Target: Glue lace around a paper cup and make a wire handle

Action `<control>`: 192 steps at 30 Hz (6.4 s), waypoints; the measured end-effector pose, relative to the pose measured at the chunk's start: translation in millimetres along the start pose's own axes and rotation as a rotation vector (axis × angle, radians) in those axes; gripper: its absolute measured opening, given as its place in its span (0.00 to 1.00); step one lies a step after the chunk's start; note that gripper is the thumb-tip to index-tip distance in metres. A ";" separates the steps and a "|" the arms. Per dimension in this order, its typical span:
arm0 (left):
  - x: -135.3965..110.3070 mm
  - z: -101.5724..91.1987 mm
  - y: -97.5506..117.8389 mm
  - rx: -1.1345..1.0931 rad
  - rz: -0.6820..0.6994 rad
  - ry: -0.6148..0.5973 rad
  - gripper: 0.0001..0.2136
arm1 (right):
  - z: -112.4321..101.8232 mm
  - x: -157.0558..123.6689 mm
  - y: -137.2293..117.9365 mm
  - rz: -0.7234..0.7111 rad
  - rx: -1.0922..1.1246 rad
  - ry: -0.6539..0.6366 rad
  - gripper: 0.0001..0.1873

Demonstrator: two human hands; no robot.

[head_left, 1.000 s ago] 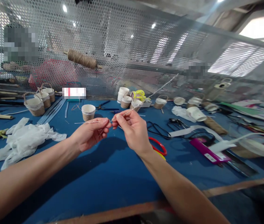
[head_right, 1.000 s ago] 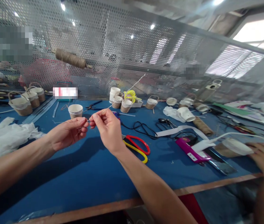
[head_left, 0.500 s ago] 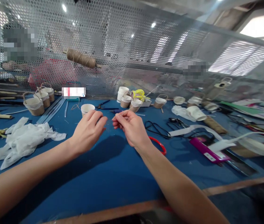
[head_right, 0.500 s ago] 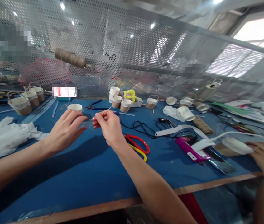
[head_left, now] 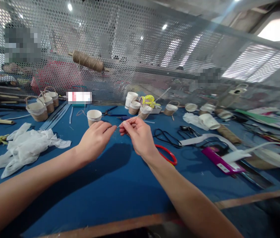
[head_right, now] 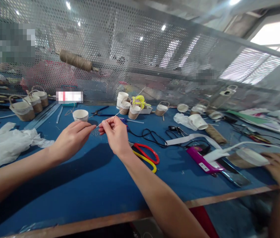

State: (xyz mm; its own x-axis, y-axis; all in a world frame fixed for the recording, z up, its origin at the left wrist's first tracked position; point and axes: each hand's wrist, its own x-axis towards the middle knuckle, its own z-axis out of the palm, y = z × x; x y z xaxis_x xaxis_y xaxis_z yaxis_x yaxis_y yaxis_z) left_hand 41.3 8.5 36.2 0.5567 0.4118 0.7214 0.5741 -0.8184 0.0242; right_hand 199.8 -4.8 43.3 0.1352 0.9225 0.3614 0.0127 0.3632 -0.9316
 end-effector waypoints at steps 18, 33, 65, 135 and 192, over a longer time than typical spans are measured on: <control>3.1 -9.5 -11.1 0.094 0.305 0.010 0.11 | -6.9 6.6 -6.5 0.163 0.117 0.020 0.09; 0.0 -7.5 7.0 0.282 0.315 -0.040 0.12 | -5.8 8.4 -5.4 0.329 0.222 0.044 0.09; 5.8 -15.8 -7.7 0.166 0.391 -0.023 0.15 | -6.7 11.2 -5.9 0.283 0.174 0.088 0.08; -0.8 3.0 -19.5 0.064 0.424 0.089 0.11 | -0.2 6.5 0.4 0.266 0.142 0.089 0.08; -19.6 13.3 -18.1 0.184 0.129 0.081 0.11 | -5.5 11.1 8.9 0.365 0.218 0.117 0.10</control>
State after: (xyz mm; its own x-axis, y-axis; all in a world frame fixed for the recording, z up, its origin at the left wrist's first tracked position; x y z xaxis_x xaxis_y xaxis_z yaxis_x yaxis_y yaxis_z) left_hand 27.9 20.6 12.4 0.5869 0.2689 0.7637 0.6053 -0.7722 -0.1933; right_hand 206.8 8.0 38.8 0.2034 0.9791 -0.0084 -0.2639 0.0466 -0.9634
